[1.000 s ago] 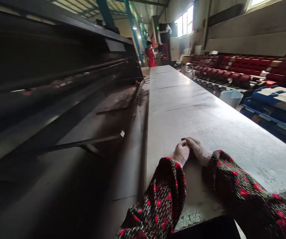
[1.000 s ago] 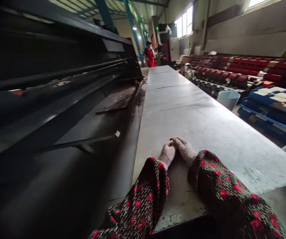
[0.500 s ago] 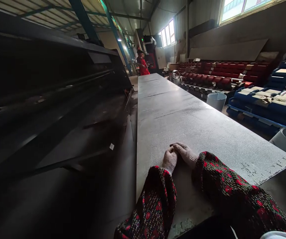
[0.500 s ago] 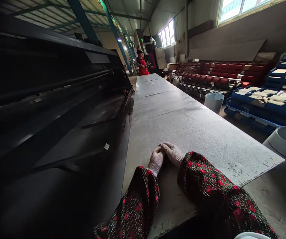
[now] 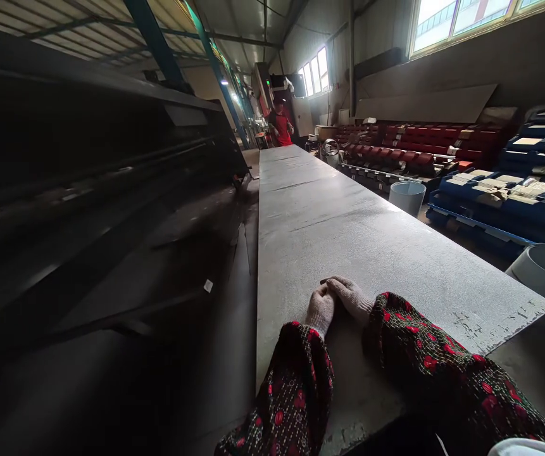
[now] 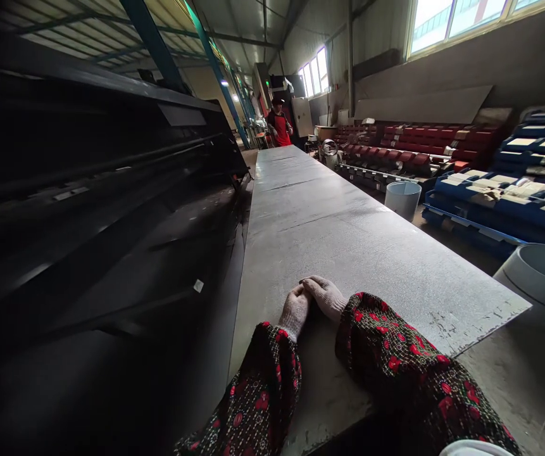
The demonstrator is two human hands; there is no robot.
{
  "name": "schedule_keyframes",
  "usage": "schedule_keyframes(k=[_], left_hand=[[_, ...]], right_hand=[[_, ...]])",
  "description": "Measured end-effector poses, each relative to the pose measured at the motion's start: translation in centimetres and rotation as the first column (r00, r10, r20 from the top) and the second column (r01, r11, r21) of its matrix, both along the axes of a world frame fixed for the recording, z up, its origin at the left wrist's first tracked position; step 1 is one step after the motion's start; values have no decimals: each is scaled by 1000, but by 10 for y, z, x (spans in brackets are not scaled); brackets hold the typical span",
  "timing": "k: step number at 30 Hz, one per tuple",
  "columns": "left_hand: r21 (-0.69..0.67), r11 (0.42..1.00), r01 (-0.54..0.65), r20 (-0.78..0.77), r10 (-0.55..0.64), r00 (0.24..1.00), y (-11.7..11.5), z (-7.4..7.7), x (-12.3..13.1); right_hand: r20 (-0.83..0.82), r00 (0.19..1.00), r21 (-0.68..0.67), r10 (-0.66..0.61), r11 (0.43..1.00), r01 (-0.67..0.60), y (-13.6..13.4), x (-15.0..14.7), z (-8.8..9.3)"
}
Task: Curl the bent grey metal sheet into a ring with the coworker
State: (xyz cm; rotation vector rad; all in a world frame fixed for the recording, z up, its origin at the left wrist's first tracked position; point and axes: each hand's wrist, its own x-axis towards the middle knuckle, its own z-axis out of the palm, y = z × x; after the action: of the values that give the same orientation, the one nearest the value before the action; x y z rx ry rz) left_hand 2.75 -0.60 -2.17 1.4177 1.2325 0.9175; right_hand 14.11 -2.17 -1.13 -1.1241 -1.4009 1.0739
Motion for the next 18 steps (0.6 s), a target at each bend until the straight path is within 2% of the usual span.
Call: schedule_keyframes(k=[18], left_hand=[[-25,1000,12,65,-11,998,0,1,0]], right_hand=[[6,1000,-6,-9,1000,9,0,0,-1]])
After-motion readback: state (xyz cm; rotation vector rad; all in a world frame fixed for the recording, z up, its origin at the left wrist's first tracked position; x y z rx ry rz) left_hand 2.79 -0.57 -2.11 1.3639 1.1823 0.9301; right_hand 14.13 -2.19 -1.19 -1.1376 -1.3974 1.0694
